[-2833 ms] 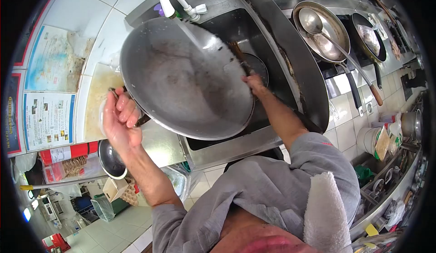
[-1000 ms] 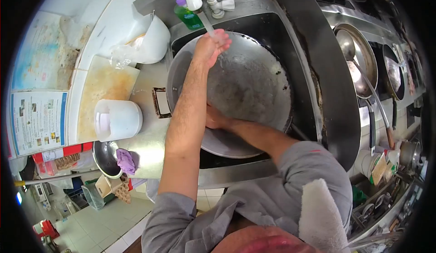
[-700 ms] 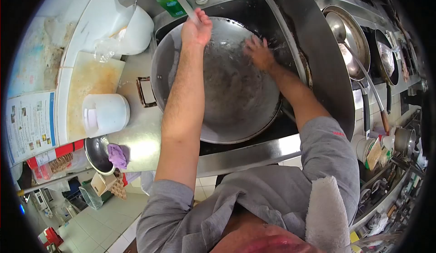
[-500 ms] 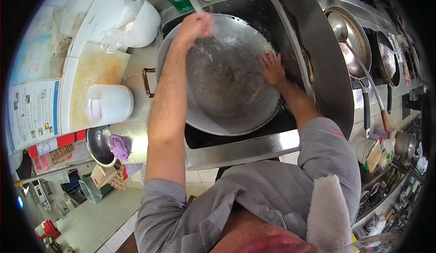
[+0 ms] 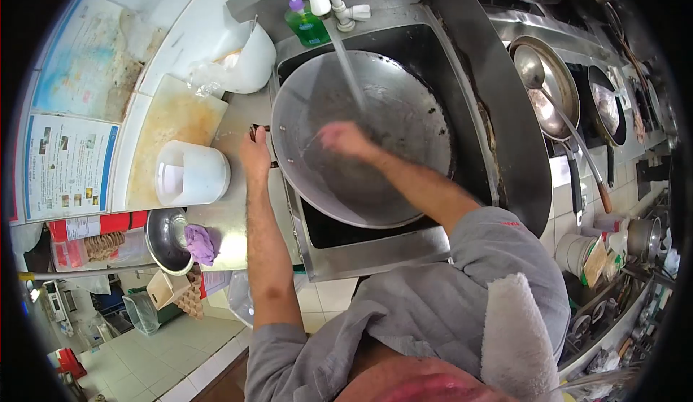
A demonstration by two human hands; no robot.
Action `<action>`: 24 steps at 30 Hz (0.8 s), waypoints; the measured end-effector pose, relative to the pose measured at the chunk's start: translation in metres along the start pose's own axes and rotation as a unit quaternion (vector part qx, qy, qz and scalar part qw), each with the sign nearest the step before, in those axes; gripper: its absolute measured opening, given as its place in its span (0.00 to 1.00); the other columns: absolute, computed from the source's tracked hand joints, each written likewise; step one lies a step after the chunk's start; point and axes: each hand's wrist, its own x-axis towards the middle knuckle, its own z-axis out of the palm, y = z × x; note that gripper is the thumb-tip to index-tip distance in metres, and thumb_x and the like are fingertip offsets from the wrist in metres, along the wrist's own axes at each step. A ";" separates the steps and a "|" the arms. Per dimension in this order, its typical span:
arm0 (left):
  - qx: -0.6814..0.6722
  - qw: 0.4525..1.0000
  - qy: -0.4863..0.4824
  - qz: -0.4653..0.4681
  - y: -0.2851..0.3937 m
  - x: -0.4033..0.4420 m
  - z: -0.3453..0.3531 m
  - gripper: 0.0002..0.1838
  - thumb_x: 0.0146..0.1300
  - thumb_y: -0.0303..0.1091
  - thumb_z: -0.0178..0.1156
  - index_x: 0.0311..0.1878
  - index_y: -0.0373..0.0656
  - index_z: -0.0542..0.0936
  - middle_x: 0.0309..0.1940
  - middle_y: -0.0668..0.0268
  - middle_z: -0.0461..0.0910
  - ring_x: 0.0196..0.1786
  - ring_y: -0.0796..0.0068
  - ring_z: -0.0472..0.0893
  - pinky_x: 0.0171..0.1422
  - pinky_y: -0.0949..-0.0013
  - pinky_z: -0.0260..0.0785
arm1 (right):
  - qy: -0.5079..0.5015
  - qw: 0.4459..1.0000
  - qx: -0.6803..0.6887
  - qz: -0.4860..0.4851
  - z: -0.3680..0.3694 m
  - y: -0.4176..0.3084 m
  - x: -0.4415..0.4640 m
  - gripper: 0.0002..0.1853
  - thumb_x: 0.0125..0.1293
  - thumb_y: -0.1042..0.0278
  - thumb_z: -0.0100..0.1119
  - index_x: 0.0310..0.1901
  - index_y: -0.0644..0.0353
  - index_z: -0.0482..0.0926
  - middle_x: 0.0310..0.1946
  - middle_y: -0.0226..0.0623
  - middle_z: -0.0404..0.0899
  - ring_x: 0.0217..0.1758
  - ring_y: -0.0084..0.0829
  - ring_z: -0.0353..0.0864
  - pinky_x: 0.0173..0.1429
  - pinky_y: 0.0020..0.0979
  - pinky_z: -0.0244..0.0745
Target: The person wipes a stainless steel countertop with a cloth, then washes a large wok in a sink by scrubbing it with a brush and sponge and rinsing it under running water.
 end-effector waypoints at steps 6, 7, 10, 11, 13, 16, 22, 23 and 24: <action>-0.090 0.992 -0.029 -0.088 0.006 0.000 0.000 0.21 0.64 0.47 0.50 0.34 0.33 0.74 0.23 0.63 0.73 0.26 0.73 0.71 0.33 0.66 0.63 | 0.470 0.827 -0.263 -0.162 -0.157 -0.055 0.111 0.20 0.58 0.66 0.55 0.52 0.62 0.72 0.50 0.57 0.68 0.53 0.52 0.67 0.54 0.42 0.66; -0.085 0.992 -0.031 -0.091 0.007 0.000 -0.001 0.21 0.64 0.47 0.50 0.34 0.33 0.74 0.23 0.63 0.73 0.26 0.73 0.71 0.33 0.66 0.63 | 0.464 0.813 -0.284 -0.207 -0.168 -0.063 0.128 0.21 0.58 0.65 0.55 0.53 0.61 0.71 0.51 0.56 0.67 0.56 0.51 0.66 0.56 0.42 0.65; -0.079 0.987 -0.054 -0.127 0.009 -0.001 -0.004 0.21 0.64 0.48 0.50 0.32 0.34 0.72 0.21 0.65 0.71 0.24 0.74 0.68 0.31 0.66 0.62 | 0.411 0.820 -0.310 -0.249 -0.197 -0.061 0.176 0.21 0.59 0.61 0.56 0.54 0.59 0.71 0.53 0.53 0.67 0.58 0.49 0.66 0.59 0.39 0.64; -0.086 0.986 -0.050 -0.131 0.012 -0.002 -0.004 0.21 0.64 0.48 0.50 0.31 0.35 0.72 0.20 0.66 0.70 0.23 0.75 0.67 0.30 0.67 0.61 | 0.374 0.849 -0.306 -0.212 -0.206 -0.063 0.183 0.22 0.60 0.60 0.55 0.54 0.58 0.71 0.54 0.51 0.67 0.59 0.47 0.65 0.60 0.38 0.64; -0.091 0.986 -0.045 -0.135 0.014 -0.003 -0.004 0.21 0.64 0.49 0.50 0.30 0.36 0.71 0.19 0.67 0.69 0.22 0.76 0.67 0.28 0.68 0.60 | 0.354 0.871 -0.305 -0.153 -0.213 -0.067 0.187 0.22 0.60 0.55 0.54 0.53 0.58 0.71 0.49 0.48 0.73 0.54 0.43 0.71 0.56 0.38 0.68; -0.096 0.986 -0.048 -0.131 0.010 0.000 -0.002 0.21 0.64 0.49 0.50 0.30 0.37 0.71 0.18 0.69 0.68 0.21 0.78 0.65 0.27 0.69 0.59 | 0.303 0.946 -0.113 0.038 -0.210 -0.107 0.174 0.22 0.60 0.54 0.53 0.48 0.64 0.72 0.40 0.48 0.77 0.38 0.41 0.79 0.43 0.37 0.75; -0.173 0.979 -0.048 -0.101 0.001 -0.001 0.000 0.15 0.63 0.45 0.53 0.29 0.43 0.69 0.14 0.75 0.61 0.15 0.84 0.59 0.17 0.75 0.49 | 0.254 0.955 0.136 0.071 -0.181 -0.070 0.156 0.16 0.59 0.59 0.53 0.40 0.65 0.71 0.17 0.41 0.72 0.12 0.34 0.71 0.16 0.38 0.70; -0.172 0.978 -0.050 -0.110 -0.001 0.000 -0.001 0.16 0.63 0.46 0.52 0.30 0.40 0.71 0.16 0.73 0.64 0.18 0.81 0.61 0.21 0.72 0.53 | 0.241 0.965 0.089 -0.042 -0.160 -0.039 0.146 0.16 0.57 0.60 0.54 0.41 0.64 0.70 0.15 0.40 0.70 0.12 0.32 0.70 0.15 0.37 0.68; -0.173 0.977 -0.056 -0.115 -0.001 0.001 0.000 0.18 0.62 0.46 0.52 0.31 0.38 0.73 0.17 0.70 0.67 0.20 0.78 0.64 0.25 0.70 0.57 | 0.193 0.975 0.090 0.068 -0.138 -0.040 0.100 0.15 0.57 0.60 0.54 0.40 0.62 0.70 0.18 0.39 0.72 0.13 0.30 0.70 0.15 0.32 0.65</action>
